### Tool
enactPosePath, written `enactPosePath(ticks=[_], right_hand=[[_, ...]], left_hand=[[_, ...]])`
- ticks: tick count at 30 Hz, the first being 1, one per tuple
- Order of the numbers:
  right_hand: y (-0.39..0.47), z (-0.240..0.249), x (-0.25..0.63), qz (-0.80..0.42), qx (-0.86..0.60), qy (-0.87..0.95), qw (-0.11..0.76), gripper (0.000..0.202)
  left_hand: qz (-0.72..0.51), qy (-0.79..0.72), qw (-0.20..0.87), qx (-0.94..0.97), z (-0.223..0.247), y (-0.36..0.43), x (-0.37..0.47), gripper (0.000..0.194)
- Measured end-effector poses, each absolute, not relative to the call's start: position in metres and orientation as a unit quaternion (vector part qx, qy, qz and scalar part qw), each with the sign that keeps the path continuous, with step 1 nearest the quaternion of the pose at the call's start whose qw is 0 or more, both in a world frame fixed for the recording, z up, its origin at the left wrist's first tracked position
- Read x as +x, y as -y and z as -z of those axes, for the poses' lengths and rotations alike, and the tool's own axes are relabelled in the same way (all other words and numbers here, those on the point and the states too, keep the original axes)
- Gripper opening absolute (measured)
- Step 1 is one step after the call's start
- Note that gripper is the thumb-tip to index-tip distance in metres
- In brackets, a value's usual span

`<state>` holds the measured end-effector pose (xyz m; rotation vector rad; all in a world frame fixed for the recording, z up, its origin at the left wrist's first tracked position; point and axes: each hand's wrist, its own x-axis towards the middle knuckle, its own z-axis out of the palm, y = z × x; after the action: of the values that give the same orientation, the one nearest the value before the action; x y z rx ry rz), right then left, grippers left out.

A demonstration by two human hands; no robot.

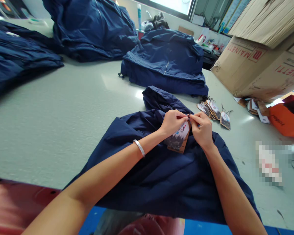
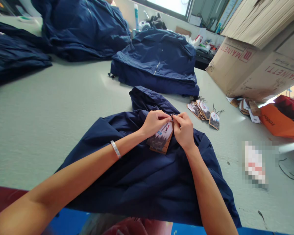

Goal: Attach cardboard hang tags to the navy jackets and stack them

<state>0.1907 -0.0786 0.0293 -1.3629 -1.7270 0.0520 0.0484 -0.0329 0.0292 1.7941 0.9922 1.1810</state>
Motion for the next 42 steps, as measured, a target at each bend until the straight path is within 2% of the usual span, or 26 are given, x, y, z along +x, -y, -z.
enactPosePath(ticks=[18,27,32,36,39,42], right_hand=[[0.078,-0.026,0.189,-0.021,-0.538,0.728,0.424,0.026],[0.077,-0.023,0.187,-0.024,-0.534,0.730,0.426,0.025],[0.078,-0.022,0.186,-0.046,-0.544,0.709,0.446,0.017],[0.077,-0.021,0.186,-0.101,-0.583,0.633,0.499,0.012],[0.076,-0.021,0.187,-0.101,-0.605,0.585,0.530,0.017],[0.076,-0.024,0.188,-0.077,-0.620,0.579,0.523,0.016]], left_hand=[[-0.484,-0.390,0.391,0.679,-0.025,0.032,0.048,0.010],[-0.493,-0.409,0.445,0.626,-0.019,0.030,0.052,0.008],[-0.498,-0.405,0.487,0.593,-0.019,0.029,0.053,0.006],[-0.498,-0.412,0.498,0.578,-0.021,0.030,0.053,0.005],[-0.500,-0.410,0.488,0.586,-0.022,0.031,0.052,0.005],[-0.507,-0.402,0.454,0.613,-0.022,0.031,0.051,0.006]])
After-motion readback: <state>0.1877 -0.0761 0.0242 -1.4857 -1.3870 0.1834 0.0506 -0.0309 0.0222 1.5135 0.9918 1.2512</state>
